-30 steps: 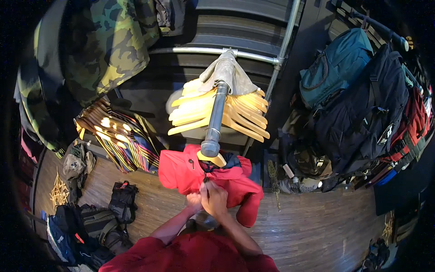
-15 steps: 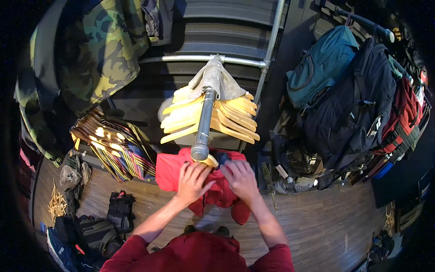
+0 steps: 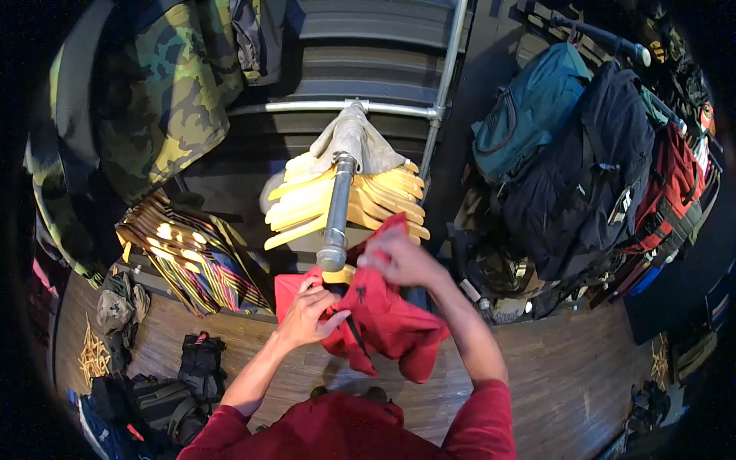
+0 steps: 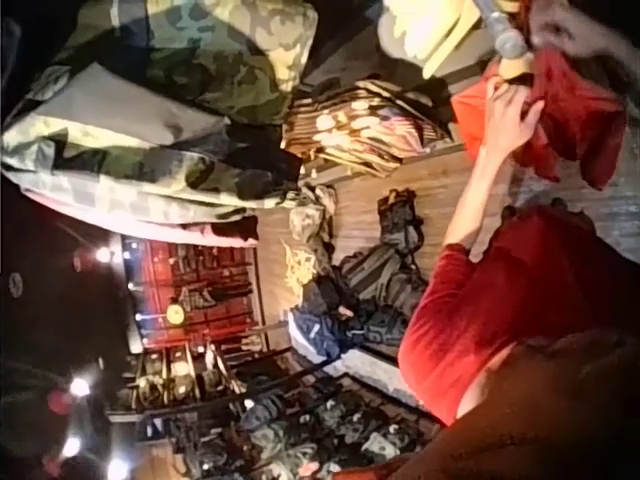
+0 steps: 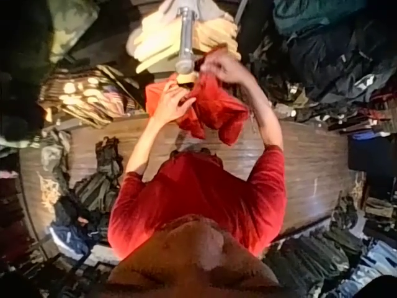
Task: Hanging various garments on hangers and dusting them on a clothing rack in a storage facility.
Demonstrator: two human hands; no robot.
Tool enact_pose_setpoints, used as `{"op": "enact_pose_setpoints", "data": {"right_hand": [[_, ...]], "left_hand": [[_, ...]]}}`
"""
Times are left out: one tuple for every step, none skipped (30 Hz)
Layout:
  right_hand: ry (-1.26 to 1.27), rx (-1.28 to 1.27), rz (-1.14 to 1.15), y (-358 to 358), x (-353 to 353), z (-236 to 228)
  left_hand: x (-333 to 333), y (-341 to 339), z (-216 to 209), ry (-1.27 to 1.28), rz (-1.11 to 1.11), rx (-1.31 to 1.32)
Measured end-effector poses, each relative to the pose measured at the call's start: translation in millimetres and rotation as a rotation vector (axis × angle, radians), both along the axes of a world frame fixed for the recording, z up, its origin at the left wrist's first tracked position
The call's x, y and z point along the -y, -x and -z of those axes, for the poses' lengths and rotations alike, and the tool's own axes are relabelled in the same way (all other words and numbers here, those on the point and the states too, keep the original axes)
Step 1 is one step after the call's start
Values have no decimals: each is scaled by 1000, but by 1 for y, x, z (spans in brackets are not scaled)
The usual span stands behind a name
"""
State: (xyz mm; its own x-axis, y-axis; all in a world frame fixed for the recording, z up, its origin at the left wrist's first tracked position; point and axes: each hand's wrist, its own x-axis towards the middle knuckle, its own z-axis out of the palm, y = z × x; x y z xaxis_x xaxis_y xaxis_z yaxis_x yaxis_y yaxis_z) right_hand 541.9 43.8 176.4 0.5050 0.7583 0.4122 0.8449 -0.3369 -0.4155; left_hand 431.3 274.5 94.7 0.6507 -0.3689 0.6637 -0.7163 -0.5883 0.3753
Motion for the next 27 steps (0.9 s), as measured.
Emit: {"op": "enact_pose_setpoints", "data": {"right_hand": [[134, 369, 214, -15, 8, 1], [28, 490, 242, -21, 14, 1], [25, 497, 248, -25, 10, 8], [-263, 482, 397, -24, 4, 19], [-550, 453, 530, -24, 1, 27], [-595, 401, 683, -19, -1, 31], [-592, 399, 686, -7, 2, 34], [-262, 130, 929, 7, -2, 33], [91, -148, 1148, 18, -1, 34], [369, -225, 1184, 19, 1, 39], [485, -265, 1168, 24, -6, 36], [474, -296, 1118, 26, -17, 36], [461, -332, 1082, 26, -21, 38], [464, -336, 1089, 24, -21, 45], [317, -438, 926, 18, -17, 54], [168, -529, 756, 13, -14, 63], [163, -524, 760, 4, -11, 76], [181, -539, 607, -4, -18, 88], [196, -567, 502, -7, -8, 99], [296, -527, 501, 0, -6, 87], [293, -530, 503, 10, -12, 68], [574, -460, 599, 19, -7, 52], [855, -366, 656, 23, -14, 39], [938, -363, 678, 23, -22, 29], [963, -384, 591, 22, -26, 14], [895, -320, 591, 15, -26, 9], [828, -257, 591, 11, -25, 8]], "left_hand": [[2, 2, -4, 8, -1, 3], [4, 2, -9, 24, 17, 15], [2, -1, -10, 21, 22, 22], [-2, -4, -9, 85, 14, 92], [-5, -8, -6, 154, -4, 158], [-16, -15, -6, 226, -129, 160], [-21, -21, -8, 337, -361, 103], [-34, -32, -8, 437, -436, -45], [-41, -41, -29, 431, -456, -425], [-49, -58, -34, 272, -390, -549], [-51, -80, -38, 97, -368, -647], [-57, -104, -27, -84, -325, -621], [-51, -119, -28, -220, -282, -587], [-42, -133, -41, -351, -282, -798], [-33, -142, -52, -488, -273, -998], [-30, -146, -46, -533, -200, -961], [-34, -154, -30, -576, -138, -924], [-62, -175, 21, -697, -50, -691], [-58, -176, 25, -701, -34, -690], [-60, -176, 26, -639, -174, -908], [-64, -172, 23, -569, -320, -1121], [-51, -138, -27, -427, -380, -1053], [-63, -120, -35, -440, -472, -781], [-69, -111, -48, -452, -519, -843], [-73, -104, -59, -465, -566, -906], [-73, -99, -66, -467, -562, -903], [-69, -95, -71, -589, -594, -856]]}}
